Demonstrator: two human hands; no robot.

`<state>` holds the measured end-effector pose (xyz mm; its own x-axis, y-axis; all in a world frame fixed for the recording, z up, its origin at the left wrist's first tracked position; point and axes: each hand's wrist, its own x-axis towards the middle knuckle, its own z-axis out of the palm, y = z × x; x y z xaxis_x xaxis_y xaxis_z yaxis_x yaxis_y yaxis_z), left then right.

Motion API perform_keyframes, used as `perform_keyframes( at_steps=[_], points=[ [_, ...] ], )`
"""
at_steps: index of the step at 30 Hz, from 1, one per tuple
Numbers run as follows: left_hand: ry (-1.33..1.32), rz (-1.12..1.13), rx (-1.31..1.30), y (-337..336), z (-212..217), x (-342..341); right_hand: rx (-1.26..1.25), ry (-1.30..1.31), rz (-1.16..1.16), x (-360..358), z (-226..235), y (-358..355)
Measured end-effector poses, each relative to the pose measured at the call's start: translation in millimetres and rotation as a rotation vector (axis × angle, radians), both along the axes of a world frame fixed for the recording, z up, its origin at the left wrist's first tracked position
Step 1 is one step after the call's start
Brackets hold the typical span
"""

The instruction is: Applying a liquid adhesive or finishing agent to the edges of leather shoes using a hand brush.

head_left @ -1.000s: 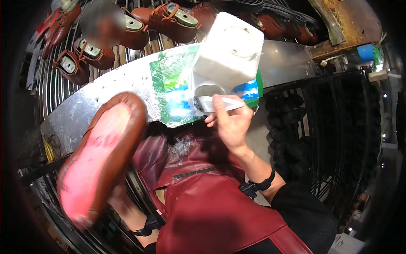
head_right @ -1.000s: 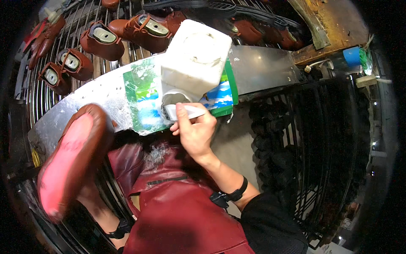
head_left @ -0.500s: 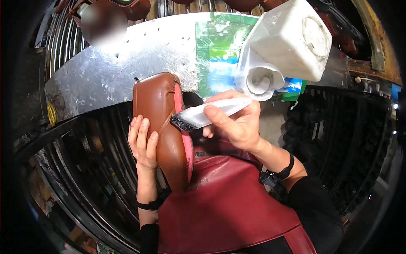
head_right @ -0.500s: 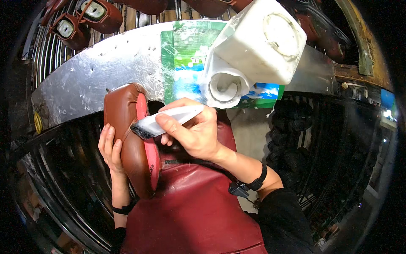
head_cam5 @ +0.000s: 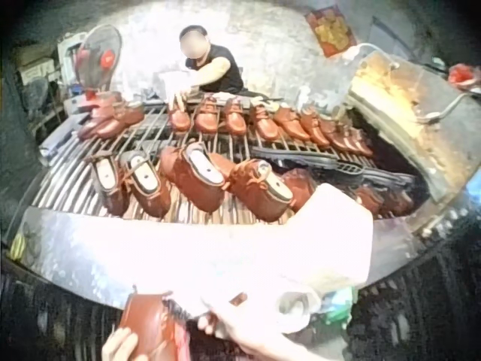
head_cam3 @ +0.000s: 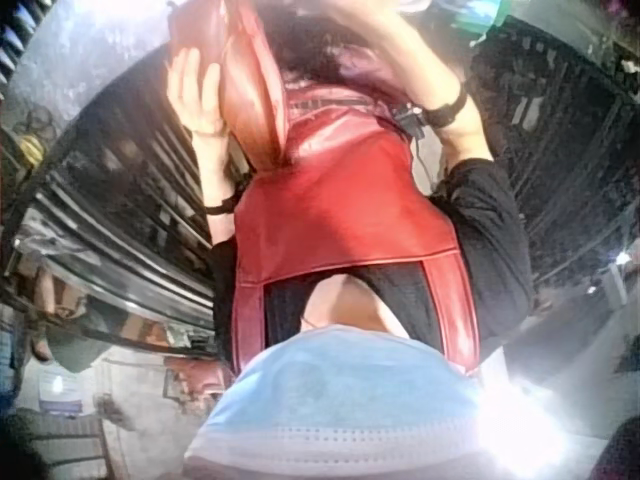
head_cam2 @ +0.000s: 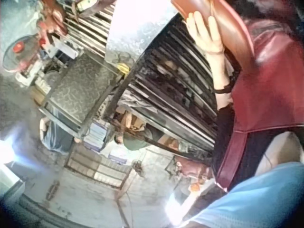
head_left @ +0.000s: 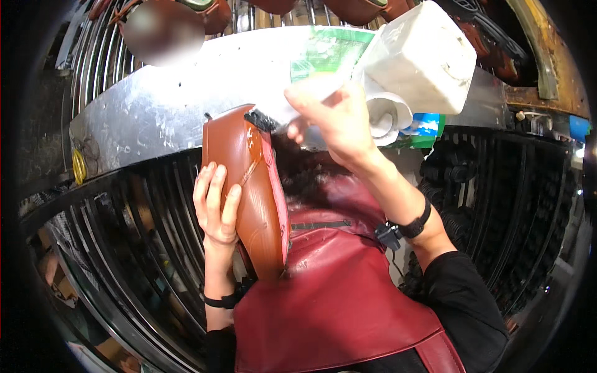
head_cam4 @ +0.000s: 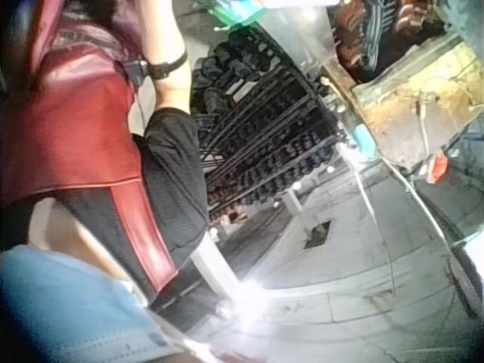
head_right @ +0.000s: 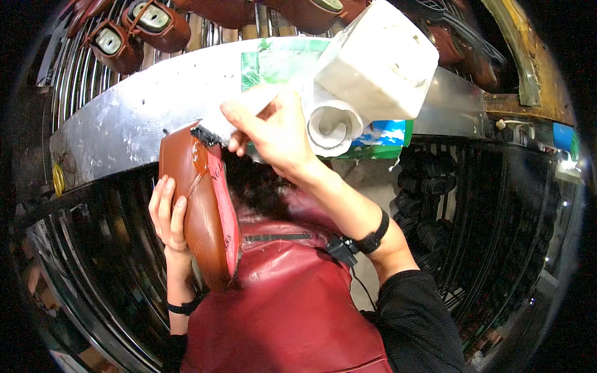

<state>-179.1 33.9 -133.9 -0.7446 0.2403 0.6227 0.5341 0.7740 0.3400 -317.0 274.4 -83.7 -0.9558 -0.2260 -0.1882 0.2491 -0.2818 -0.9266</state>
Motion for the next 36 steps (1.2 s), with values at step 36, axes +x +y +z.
perform_keyframes(
  at_steps=[36],
  points=[
    [-0.230,0.118,-0.012,32,104,-58,0.247,0.743,0.254,88,144,49]
  ],
)
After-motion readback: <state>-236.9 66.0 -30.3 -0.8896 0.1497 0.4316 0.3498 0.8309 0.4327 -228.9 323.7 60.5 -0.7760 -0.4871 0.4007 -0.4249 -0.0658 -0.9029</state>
